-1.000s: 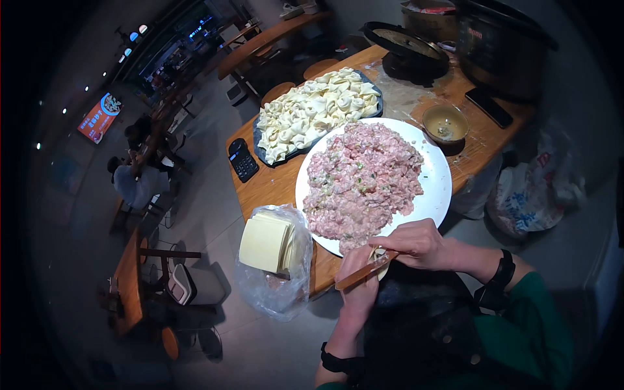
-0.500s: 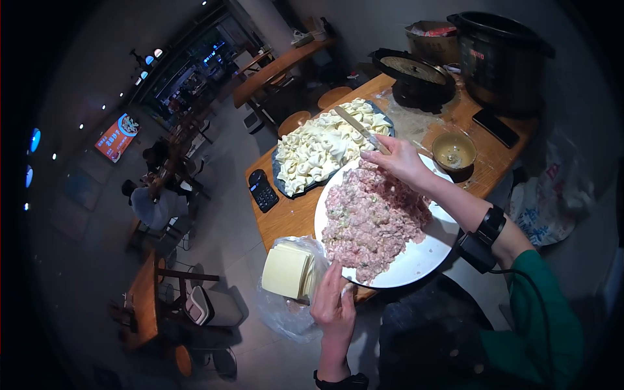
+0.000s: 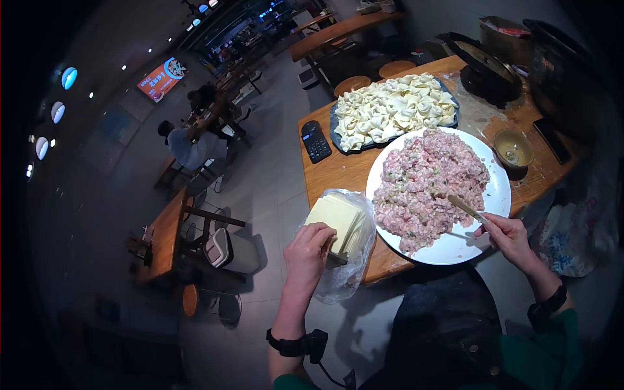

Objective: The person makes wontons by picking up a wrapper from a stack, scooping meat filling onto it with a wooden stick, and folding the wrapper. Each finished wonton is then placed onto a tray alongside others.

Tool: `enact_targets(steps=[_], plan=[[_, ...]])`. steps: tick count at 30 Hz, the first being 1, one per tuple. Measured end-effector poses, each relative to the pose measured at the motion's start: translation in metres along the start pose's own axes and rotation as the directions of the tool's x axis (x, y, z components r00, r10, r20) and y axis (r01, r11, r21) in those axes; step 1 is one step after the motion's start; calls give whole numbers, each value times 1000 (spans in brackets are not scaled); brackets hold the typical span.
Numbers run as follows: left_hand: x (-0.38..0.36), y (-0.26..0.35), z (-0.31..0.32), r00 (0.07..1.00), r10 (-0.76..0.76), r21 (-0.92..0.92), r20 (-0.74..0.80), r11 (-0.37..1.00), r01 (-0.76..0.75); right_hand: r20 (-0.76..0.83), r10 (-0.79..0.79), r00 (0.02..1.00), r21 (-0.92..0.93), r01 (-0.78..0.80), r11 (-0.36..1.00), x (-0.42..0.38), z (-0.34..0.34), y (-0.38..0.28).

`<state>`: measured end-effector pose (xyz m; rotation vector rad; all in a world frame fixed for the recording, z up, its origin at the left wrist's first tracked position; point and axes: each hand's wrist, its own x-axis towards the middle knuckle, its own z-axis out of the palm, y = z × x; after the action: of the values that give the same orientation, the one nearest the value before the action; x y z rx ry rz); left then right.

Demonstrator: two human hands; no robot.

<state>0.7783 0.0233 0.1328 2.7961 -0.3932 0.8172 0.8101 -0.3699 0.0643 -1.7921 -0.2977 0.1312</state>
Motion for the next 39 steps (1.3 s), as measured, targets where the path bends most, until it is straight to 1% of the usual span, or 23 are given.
enact_targets(steps=[4,8,9,10,11,12,13,15,17,19,20,21,22,23,25,27,30,31,33,34,36,37,39], plan=[[5,2,-2,993,110,92,50,989,-114,-10,39,999,8,-39,999,-16,-5,9],[9,-11,-2,991,115,38,67,992,-117,36,86,996,-28,-85,996,-24,-9,5],[8,-22,4,978,-152,-203,143,963,179,29,89,996,-28,-88,996,-26,-10,6],[9,-32,7,884,-376,-397,279,793,462,40,58,998,-36,-57,998,-27,-11,8],[10,-40,8,886,-365,-402,285,794,457,48,30,998,-43,-28,999,-29,-12,11],[12,-47,9,851,-466,-604,242,614,508,30,40,999,-44,-39,998,-30,-13,11],[17,-52,11,795,-559,-771,236,389,503,41,-68,997,-135,73,988,-30,-15,10],[22,-55,12,763,-619,-971,185,6,240,52,-283,958,-348,283,894,-31,-23,16],[22,-59,6,755,-581,-918,305,-391,70,100,-441,892,-582,412,701,-31,-33,17],[21,-31,-12,809,-489,-821,326,-570,-14,112,-456,883,-709,393,586,-31,-40,14],[14,-26,-12,814,-473,-812,336,-584,-4,125,-501,856,-737,419,531,-29,-43,19],[5,-19,-11,921,-252,-695,298,-718,29,115,-495,861,-743,406,532,-27,-45,18],[-5,-14,-9,977,-31,-564,210,-820,95,127,-501,856,-780,398,483,-25,-46,17],[-17,-5,-4,976,-25,-558,214,-823,101,141,-505,852,-812,391,433,-22,-46,16],[-41,22,10,857,-315,-564,408,-825,-35,144,-510,848,-814,395,427,-18,-46,21],[-53,59,16,823,-361,-673,439,-739,35,199,-362,911,-830,353,431,-16,-45,22],[-87,77,40,772,-249,-516,585,-848,118,268,-272,924,-840,362,404,-23,-43,17],[-100,81,48,770,-246,-515,588,-848,122,265,-270,926,-840,359,407,-24,-44,15],[-122,89,62,570,-261,-451,779,-865,221,257,-373,892,-834,399,380,-23,-49,14],[-127,93,69,567,-257,-447,782,-867,223,255,-369,894,-835,396,381,-20,-49,15],[-133,102,76,392,-189,-385,900,-767,514,216,-473,854,-819,423,389,-11,-45,21],[-133,107,78,391,-186,-383,901,-765,518,212,-472,856,-820,418,391,-8,-44,25],[-129,116,82,286,-220,-338,933,-810,479,286,-369,884,-834,419,358,-3,-42,29]])
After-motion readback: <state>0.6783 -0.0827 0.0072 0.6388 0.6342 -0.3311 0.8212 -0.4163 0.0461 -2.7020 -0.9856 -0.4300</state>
